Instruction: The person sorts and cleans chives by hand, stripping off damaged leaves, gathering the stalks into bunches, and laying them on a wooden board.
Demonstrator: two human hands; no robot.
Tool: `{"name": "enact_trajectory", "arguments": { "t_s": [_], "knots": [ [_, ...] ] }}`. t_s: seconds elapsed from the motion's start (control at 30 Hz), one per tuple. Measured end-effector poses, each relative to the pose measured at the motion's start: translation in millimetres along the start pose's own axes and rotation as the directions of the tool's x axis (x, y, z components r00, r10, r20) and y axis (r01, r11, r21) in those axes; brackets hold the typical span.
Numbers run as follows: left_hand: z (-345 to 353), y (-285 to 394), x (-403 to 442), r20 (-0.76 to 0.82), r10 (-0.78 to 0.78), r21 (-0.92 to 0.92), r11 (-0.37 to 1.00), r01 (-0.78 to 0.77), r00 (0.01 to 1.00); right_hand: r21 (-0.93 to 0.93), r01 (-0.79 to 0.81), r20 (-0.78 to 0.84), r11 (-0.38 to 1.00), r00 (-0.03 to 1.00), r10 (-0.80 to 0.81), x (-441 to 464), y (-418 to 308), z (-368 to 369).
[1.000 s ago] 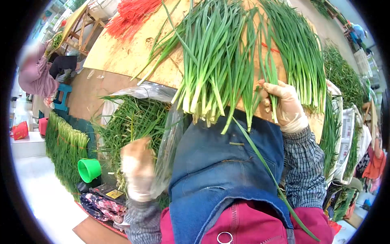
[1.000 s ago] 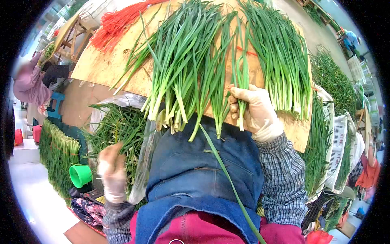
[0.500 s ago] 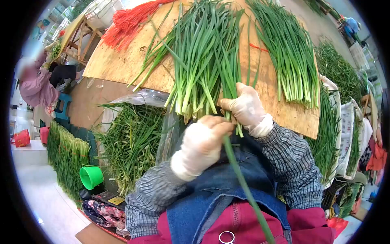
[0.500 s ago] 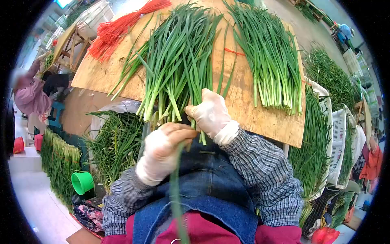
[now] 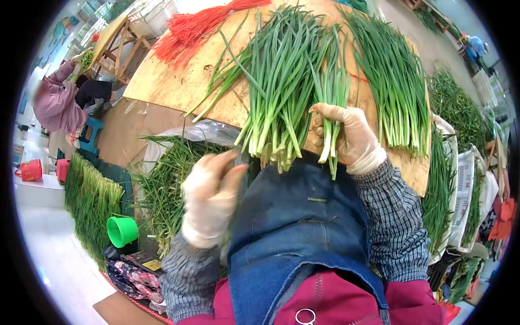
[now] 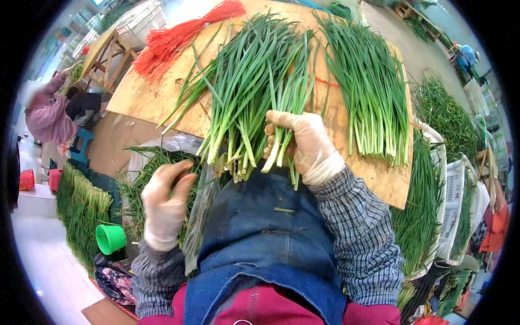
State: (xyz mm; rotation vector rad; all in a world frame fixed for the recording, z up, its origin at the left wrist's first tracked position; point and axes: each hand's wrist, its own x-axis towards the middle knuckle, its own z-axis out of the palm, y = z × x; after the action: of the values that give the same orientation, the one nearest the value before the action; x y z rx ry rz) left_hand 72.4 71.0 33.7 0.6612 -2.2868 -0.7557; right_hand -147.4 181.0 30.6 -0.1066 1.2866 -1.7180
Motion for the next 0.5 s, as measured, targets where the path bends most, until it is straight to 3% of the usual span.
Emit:
{"name": "enact_trajectory", "arguments": {
  "t_s": [0.07, 0.17, 0.27, 0.3, 0.4, 0.47, 0.5],
  "knots": [
    [23, 8, 17, -0.04, 0.161, 0.203, 0.968, -0.15, 0.986, 0.064, -0.065, 0.057, 0.996, 0.996, 0.061, 4, 3, 0],
    [46, 8, 28, -0.009, 0.271, 0.396, 0.885, -0.245, 0.963, 0.012, -0.053, 0.022, 0.999, 0.998, 0.053, 4, 5, 10],
    [46, 27, 20, -0.012, 0.246, 0.239, 0.942, -0.237, 0.969, -0.073, 0.024, 0.04, 0.997, 0.999, -0.021, 0, 8, 17],
    [50, 31, 20, -0.064, 0.323, 0.147, 0.939, -0.311, 0.944, -0.058, 0.013, 0.069, 0.998, 0.998, -0.009, 1, 10, 15],
    [57, 35, 14, -0.028, 0.275, 0.01, 0.961, -0.275, 0.961, 0.031, 0.0, 0.124, 1.0, 0.992, -0.004, 2, 12, 10],
    [63, 30, 9, 0.051, 0.009, -0.438, 0.899, 0.014, 0.999, 0.153, 0.018, 0.108, 0.988, 0.994, -0.035, -3, 11, 9],
    [60, 32, 8, 0.321, -0.324, -0.601, 0.657, 0.456, 0.89, 0.166, 0.027, 0.118, 0.986, 0.992, -0.047, -2, 13, 7]
  ]
}}
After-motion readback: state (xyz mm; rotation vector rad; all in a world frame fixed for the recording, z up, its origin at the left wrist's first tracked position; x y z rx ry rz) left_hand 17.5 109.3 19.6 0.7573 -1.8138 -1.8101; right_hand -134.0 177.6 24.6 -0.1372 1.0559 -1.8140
